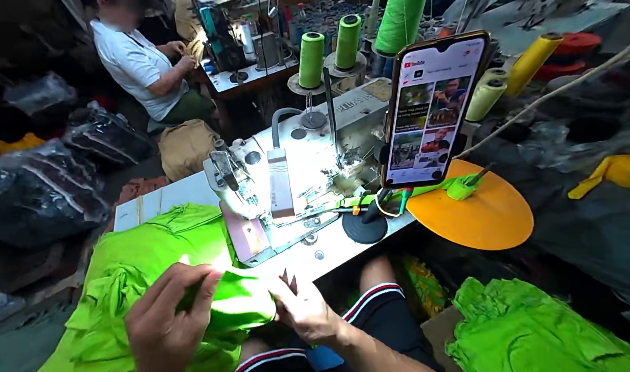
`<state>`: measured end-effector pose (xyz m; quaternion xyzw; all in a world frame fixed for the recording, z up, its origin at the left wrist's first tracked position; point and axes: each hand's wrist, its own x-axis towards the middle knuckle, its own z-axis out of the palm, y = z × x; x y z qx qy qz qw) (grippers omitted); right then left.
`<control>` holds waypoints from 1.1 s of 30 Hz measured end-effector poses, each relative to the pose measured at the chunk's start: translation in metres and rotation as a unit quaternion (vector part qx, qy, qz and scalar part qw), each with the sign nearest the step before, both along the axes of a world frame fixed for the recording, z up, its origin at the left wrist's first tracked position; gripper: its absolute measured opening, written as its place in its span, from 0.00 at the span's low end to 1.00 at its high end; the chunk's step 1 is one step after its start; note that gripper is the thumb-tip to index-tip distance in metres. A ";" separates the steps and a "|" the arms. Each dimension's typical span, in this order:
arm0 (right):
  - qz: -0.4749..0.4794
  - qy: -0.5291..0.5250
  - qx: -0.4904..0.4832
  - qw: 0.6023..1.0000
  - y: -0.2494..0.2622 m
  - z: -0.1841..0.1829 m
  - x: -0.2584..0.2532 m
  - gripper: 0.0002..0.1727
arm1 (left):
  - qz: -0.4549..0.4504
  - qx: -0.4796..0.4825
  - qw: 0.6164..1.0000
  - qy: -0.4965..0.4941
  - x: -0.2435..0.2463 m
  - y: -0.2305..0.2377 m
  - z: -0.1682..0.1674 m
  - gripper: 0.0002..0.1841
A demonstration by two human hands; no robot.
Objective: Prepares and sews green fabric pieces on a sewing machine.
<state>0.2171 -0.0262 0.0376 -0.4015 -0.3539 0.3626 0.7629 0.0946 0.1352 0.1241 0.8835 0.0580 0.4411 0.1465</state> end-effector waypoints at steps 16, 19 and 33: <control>-0.182 -0.074 -0.272 0.942 0.006 -0.083 0.034 0.10 | 0.123 -0.012 0.973 0.194 0.088 0.027 -0.091 0.12; -0.187 -0.067 -0.244 0.949 0.009 -0.080 0.033 0.09 | 0.174 0.021 0.956 0.235 0.083 0.005 -0.092 0.15; -0.224 -0.110 -0.154 0.956 0.001 -0.084 0.024 0.09 | 0.148 0.025 0.964 0.220 0.057 -0.019 -0.124 0.19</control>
